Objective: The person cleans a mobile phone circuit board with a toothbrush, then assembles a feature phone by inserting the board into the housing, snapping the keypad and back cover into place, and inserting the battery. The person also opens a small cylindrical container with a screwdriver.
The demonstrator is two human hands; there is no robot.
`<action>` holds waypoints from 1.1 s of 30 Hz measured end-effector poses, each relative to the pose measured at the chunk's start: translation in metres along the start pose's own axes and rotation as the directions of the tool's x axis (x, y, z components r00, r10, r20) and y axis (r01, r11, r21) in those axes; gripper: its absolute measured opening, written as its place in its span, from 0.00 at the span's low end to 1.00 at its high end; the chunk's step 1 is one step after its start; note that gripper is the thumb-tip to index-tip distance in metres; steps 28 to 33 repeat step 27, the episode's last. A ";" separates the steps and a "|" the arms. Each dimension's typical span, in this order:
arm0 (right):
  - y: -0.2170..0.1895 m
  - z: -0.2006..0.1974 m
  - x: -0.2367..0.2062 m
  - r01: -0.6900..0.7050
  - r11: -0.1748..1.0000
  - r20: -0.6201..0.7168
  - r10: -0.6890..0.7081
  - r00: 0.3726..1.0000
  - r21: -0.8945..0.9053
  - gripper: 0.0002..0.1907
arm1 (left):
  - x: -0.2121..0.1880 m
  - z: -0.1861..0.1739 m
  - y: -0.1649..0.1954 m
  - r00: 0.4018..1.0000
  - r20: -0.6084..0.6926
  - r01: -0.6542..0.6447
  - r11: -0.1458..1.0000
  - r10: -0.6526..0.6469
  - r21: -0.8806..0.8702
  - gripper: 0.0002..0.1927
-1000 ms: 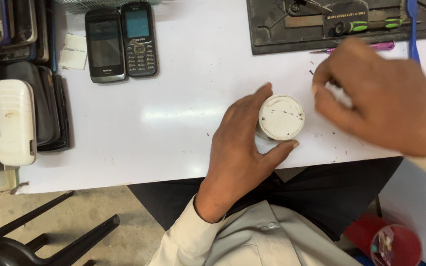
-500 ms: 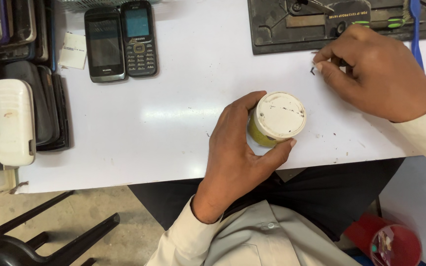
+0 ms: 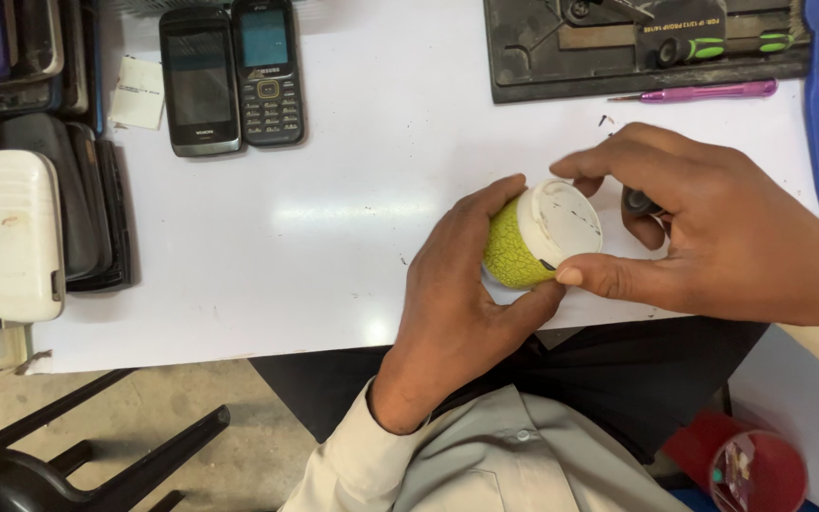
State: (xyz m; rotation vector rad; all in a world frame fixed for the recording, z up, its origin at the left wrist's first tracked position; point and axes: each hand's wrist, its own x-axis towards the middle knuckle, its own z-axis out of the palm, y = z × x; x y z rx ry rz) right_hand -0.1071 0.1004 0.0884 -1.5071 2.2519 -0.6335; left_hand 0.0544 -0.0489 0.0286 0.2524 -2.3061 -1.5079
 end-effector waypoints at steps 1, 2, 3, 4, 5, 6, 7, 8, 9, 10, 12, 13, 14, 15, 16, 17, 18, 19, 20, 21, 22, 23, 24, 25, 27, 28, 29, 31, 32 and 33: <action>-0.001 -0.001 0.000 -0.019 1.000 0.014 0.019 1.000 0.019 0.37 | 0.000 0.000 0.000 1.000 0.009 0.011 1.000 -0.011 0.004 0.37; -0.001 -0.001 -0.001 -0.041 0.998 0.027 0.040 0.999 0.038 0.35 | 0.000 0.000 0.000 1.000 0.012 0.005 1.000 -0.005 -0.004 0.37; 0.000 -0.001 -0.001 -0.051 0.997 0.029 0.049 0.998 0.050 0.34 | 0.000 0.000 0.000 1.000 0.015 0.000 1.000 0.000 -0.012 0.37; 0.001 -0.001 -0.001 -0.060 0.996 0.030 0.058 0.998 0.064 0.32 | 0.000 -0.001 0.000 1.000 0.019 -0.005 1.000 0.005 -0.020 0.37; 0.003 -0.001 -0.001 -0.068 0.995 0.030 0.066 0.997 0.077 0.30 | -0.001 -0.002 0.000 1.000 0.028 0.005 0.999 -0.004 -0.034 0.37; 0.005 -0.002 -0.001 -0.101 0.993 0.052 0.098 0.994 0.062 0.30 | -0.001 -0.002 0.000 0.999 0.037 0.016 0.999 -0.014 -0.049 0.37; 0.008 -0.004 -0.001 -0.133 0.990 0.072 0.129 0.989 0.047 0.30 | -0.001 -0.002 0.000 0.999 0.046 0.026 0.998 -0.023 -0.063 0.37; 0.010 -0.003 -0.001 -0.164 0.986 0.092 0.160 0.983 0.031 0.30 | -0.001 -0.003 0.000 0.999 0.043 0.018 0.998 -0.016 -0.064 0.37; 0.012 -0.002 -0.002 -0.189 0.981 0.097 0.186 0.978 0.032 0.31 | -0.002 -0.004 0.001 0.999 0.041 0.012 0.998 -0.009 -0.064 0.37; 0.014 -0.001 -0.003 -0.216 0.976 0.100 0.212 0.972 0.031 0.32 | -0.002 -0.004 0.001 0.999 0.039 0.004 0.998 -0.001 -0.065 0.37; 0.019 0.002 -0.006 -0.259 0.965 0.116 0.252 0.961 0.041 0.33 | -0.002 -0.005 0.001 0.999 0.027 -0.021 0.999 0.022 -0.048 0.38; 0.023 0.002 -0.008 -0.274 0.960 0.130 0.266 0.955 0.051 0.32 | -0.002 -0.005 0.001 0.999 0.022 -0.032 0.999 0.033 -0.039 0.38; 0.027 0.003 -0.009 -0.243 0.966 0.127 0.231 0.964 0.089 0.32 | -0.003 -0.005 0.001 0.999 0.025 -0.027 0.998 0.028 -0.053 0.39; 0.031 0.003 -0.011 -0.212 0.969 0.124 0.197 0.973 0.128 0.32 | -0.003 -0.004 0.001 0.999 0.028 -0.022 0.998 0.024 -0.066 0.40; 0.035 0.004 -0.012 -0.132 0.972 0.099 0.115 0.988 0.192 0.32 | -0.003 -0.005 0.001 0.999 0.030 -0.017 0.997 0.019 -0.079 0.41; 0.038 0.005 -0.014 -0.050 0.966 0.067 0.035 0.997 0.254 0.31 | -0.003 -0.005 0.001 0.999 0.029 -0.021 0.997 0.023 -0.078 0.40; 0.041 0.007 -0.016 -0.108 0.957 0.091 0.087 0.992 0.269 0.31 | -0.003 -0.005 0.001 0.999 0.028 -0.025 0.997 0.027 -0.077 0.40; 0.044 0.008 -0.018 -0.166 0.945 0.116 0.138 0.984 0.283 0.31 | -0.003 -0.004 0.001 0.999 0.028 -0.029 0.997 0.031 -0.077 0.39; 0.046 0.009 -0.020 -0.224 0.929 0.141 0.189 0.972 0.296 0.31 | -0.004 -0.005 0.001 0.999 0.027 -0.025 0.996 0.027 -0.083 0.39; 0.048 0.009 -0.021 -0.227 0.928 0.140 0.193 0.971 0.294 0.31 | -0.004 -0.005 0.001 0.999 0.027 -0.021 0.996 0.023 -0.088 0.38; 0.049 0.008 -0.021 -0.230 0.928 0.138 0.197 0.971 0.292 0.31 | -0.004 -0.005 0.002 0.999 0.026 -0.017 0.995 0.020 -0.094 0.37; 0.050 0.008 -0.021 -0.233 0.928 0.137 0.201 0.970 0.291 0.31 | -0.004 -0.004 0.002 1.000 0.025 -0.013 0.995 0.015 -0.097 0.37; 0.049 0.007 -0.021 -0.221 0.923 0.117 0.193 0.974 0.314 0.31 | -0.004 -0.005 0.002 1.000 0.024 -0.009 0.995 0.011 -0.099 0.37; 0.049 0.005 -0.020 -0.208 0.918 0.097 0.186 0.978 0.336 0.31 | -0.003 -0.005 0.002 1.000 0.023 -0.005 0.995 0.007 -0.101 0.36; 0.047 0.003 -0.019 -0.193 0.914 0.052 0.187 0.981 0.358 0.32 | -0.003 -0.005 0.002 0.999 0.028 0.018 0.996 -0.016 -0.085 0.37; 0.047 0.003 -0.019 -0.193 0.914 0.052 0.187 0.981 0.358 0.32 | -0.003 -0.005 0.002 0.999 0.028 0.018 0.996 -0.016 -0.085 0.37; 0.047 0.003 -0.019 -0.193 0.914 0.052 0.187 0.981 0.358 0.32 | -0.003 -0.005 0.002 0.999 0.028 0.018 0.996 -0.016 -0.085 0.37; 0.047 0.003 -0.019 -0.193 0.914 0.052 0.187 0.981 0.358 0.32 | -0.003 -0.005 0.002 0.999 0.028 0.018 0.996 -0.016 -0.085 0.37; 0.047 0.003 -0.019 -0.193 0.914 0.052 0.187 0.981 0.358 0.32 | -0.003 -0.005 0.002 0.999 0.028 0.018 0.996 -0.016 -0.085 0.37; 0.047 0.003 -0.019 -0.193 0.914 0.052 0.187 0.981 0.358 0.32 | -0.003 -0.005 0.002 0.999 0.028 0.018 0.996 -0.016 -0.085 0.37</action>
